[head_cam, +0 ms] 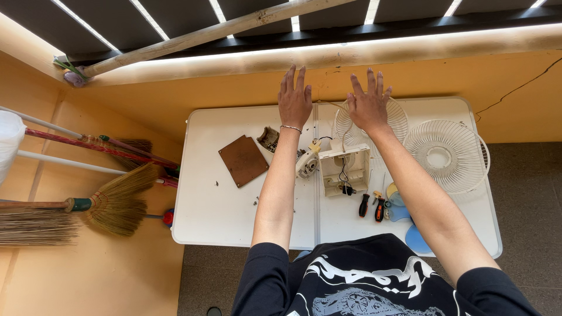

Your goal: The person assembles an electric fan on a white table. They use a screwdriver to secure the motor housing and attach a brown metal plate to the base with screws. The fan blades and cages remain disassembled on the table.

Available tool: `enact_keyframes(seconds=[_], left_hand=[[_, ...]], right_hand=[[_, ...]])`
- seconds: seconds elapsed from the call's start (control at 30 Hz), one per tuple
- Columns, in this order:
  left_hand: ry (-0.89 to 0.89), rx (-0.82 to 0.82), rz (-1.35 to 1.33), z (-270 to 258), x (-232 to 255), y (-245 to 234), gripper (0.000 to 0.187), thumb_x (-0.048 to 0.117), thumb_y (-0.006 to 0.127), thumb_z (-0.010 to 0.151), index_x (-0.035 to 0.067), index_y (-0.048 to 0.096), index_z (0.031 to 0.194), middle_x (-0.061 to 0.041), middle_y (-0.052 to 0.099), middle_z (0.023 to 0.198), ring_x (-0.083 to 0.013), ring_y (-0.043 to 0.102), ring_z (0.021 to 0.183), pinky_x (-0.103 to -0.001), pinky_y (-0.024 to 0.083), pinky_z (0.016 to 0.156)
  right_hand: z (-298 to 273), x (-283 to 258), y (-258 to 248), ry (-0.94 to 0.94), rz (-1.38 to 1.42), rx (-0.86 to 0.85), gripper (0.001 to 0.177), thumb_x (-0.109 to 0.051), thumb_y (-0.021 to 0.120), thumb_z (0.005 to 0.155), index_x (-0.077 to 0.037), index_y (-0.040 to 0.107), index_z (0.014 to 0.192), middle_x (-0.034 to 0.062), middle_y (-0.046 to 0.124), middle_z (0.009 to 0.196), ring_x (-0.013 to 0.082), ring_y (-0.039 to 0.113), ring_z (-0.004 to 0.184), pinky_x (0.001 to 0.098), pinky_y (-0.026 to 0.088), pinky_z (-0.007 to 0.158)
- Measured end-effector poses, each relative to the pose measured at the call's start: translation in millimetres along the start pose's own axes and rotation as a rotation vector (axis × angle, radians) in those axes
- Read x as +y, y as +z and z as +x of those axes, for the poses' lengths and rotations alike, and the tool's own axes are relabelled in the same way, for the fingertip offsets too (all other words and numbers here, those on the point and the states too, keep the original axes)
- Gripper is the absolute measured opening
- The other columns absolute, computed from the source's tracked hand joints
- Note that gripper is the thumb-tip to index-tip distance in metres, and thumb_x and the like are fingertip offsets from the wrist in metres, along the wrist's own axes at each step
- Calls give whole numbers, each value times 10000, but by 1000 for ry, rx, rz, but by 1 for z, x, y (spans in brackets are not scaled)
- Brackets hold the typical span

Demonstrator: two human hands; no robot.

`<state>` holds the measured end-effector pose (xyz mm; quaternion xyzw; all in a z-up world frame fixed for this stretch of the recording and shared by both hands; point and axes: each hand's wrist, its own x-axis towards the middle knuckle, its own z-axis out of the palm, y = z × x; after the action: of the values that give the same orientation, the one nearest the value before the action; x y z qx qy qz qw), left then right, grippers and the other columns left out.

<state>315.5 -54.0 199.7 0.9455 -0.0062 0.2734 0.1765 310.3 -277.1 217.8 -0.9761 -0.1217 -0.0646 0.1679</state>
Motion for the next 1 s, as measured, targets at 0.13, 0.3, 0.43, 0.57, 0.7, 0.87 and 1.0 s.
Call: enact_keyframes(seconds=[0.13,0.3,0.43,0.57,0.7,0.87,1.0], left_hand=[[7,-2,8,0,3,1,516,295,550,1043,193,424,1533,-70,383,1586,-284,385,1471,-443,408,1177],[0,-12,12,2,7,-2,510,289,553,1043,197,427,1528,-68,391,1589,-289,389,1473,-442,410,1178],[14,1,-1,1,8,-2,515,286,556,1042,196,426,1532,-73,401,1584,-293,393,1473,-438,408,1187],[15,-16,0,-2,10,-1,522,291,559,1038,188,425,1532,-80,400,1581,-294,395,1465,-443,409,1179],[20,-26,-13,-10,12,1,516,287,555,1041,183,432,1531,-87,409,1583,-295,402,1467,-443,417,1169],[46,-30,-21,-29,12,2,505,272,554,1035,169,455,1519,-109,432,1571,-306,432,1441,-452,443,1136],[51,-112,-50,-54,7,5,480,257,570,1017,143,492,1477,-126,479,1528,-318,489,1384,-467,495,1043]], right_hand=[[-2,3,-2,23,15,-19,577,-388,394,1084,-178,331,1617,262,152,1657,488,60,1546,773,85,1157],[0,5,-11,41,33,-31,580,-396,403,1082,-183,333,1618,270,130,1662,493,41,1545,773,68,1161],[2,4,-19,44,46,-26,586,-389,414,1078,-177,331,1617,274,116,1666,493,36,1546,767,63,1164],[0,1,-22,43,68,-30,585,-388,417,1082,-176,326,1619,288,106,1662,495,33,1544,765,62,1163],[-4,-2,-20,12,51,-45,588,-390,413,1086,-178,319,1626,293,111,1658,493,41,1546,774,64,1157],[-11,-2,-15,9,65,-64,576,-403,424,1075,-192,342,1605,283,139,1648,488,61,1546,767,84,1160],[-20,0,-13,-38,62,-55,547,-374,451,1071,-155,389,1569,303,223,1595,507,140,1505,777,136,1113]])
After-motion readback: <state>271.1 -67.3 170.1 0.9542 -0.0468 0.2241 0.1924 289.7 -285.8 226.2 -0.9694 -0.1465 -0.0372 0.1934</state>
